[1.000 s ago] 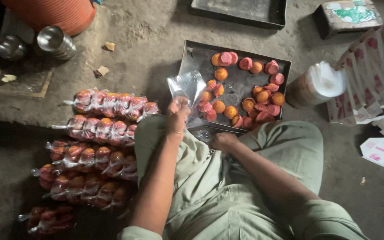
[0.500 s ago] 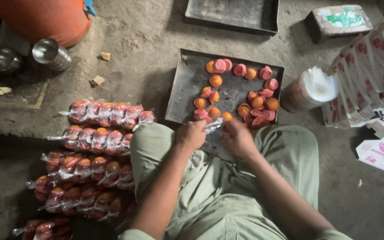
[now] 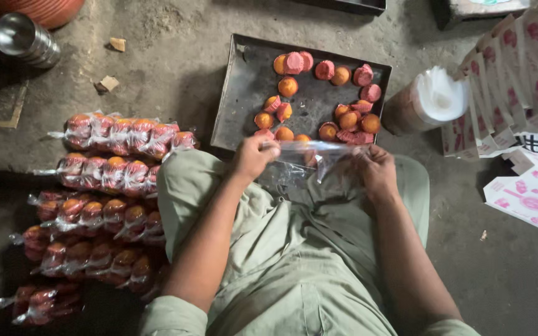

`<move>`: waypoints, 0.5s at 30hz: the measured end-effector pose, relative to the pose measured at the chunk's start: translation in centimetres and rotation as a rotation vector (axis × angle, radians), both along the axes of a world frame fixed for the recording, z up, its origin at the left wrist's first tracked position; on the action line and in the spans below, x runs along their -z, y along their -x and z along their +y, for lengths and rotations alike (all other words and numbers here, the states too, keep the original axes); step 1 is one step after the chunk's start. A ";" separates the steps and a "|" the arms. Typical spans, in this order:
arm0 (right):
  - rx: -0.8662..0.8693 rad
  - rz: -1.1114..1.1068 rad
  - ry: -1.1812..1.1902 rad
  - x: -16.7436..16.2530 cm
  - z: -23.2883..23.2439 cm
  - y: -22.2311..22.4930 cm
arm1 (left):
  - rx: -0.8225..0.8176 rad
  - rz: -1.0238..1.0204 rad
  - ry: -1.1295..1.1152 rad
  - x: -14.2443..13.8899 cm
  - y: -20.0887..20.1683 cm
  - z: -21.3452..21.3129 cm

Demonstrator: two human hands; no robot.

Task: The person sits on the floor next to a tray of small cakes in red paper cups. They open a clear plastic bag, place a cake inside, twist and tie the bag closed, and set the finished bag onto a growing pile of wrapped cakes beside them.

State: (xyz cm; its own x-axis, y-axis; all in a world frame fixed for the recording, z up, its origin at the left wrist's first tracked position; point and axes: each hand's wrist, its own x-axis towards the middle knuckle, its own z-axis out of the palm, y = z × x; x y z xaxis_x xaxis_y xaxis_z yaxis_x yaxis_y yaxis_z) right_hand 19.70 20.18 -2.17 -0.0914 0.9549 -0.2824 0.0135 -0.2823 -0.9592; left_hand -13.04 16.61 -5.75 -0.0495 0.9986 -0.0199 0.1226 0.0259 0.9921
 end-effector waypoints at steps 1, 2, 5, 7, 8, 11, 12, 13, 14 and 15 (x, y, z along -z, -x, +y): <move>0.007 0.071 0.013 0.0 0.2 0.0 | -0.042 -0.106 0.040 0.0 0.2 0.1; 0.015 0.144 0.029 -0.2 0.3 0.2 | -0.084 -0.211 0.081 0.0 0.3 0.2; 0.012 0.134 0.072 -0.9 0.1 1.5 | -0.230 -0.137 0.202 -0.2 0.3 0.3; 0.018 0.110 0.046 -1.7 -0.1 2.4 | -0.311 0.420 0.064 -0.3 0.4 0.2; 0.020 0.097 0.033 -2.0 -0.2 2.9 | -0.343 0.698 -0.008 -0.3 0.5 0.1; 0.084 -0.048 -0.184 -2.9 -0.3 4.2 | -0.448 0.620 0.197 -0.4 1.0 0.0; 0.068 -0.165 -0.343 -3.1 -0.4 4.4 | -0.418 0.281 0.176 -0.4 1.2 0.1; 0.050 -0.286 -0.499 -3.3 -0.5 4.5 | -0.378 -0.058 0.156 -0.4 1.3 0.2; 0.029 -0.409 -0.654 -3.4 -0.7 4.7 | -0.334 -0.397 0.136 -0.4 1.2 0.3; -0.017 -0.295 -0.549 -3.4 -1.1 4.9 | -0.293 -0.393 0.128 -0.3 0.8 0.3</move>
State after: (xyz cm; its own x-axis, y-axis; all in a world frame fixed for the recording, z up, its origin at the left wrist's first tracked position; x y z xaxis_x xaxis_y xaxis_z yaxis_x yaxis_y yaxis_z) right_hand 14.77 19.08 1.27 -0.1013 0.9670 0.2336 0.2999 0.2536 -0.9196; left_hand -13.88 16.91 -5.41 -0.2916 0.9322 -0.2144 -0.2899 0.1274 0.9485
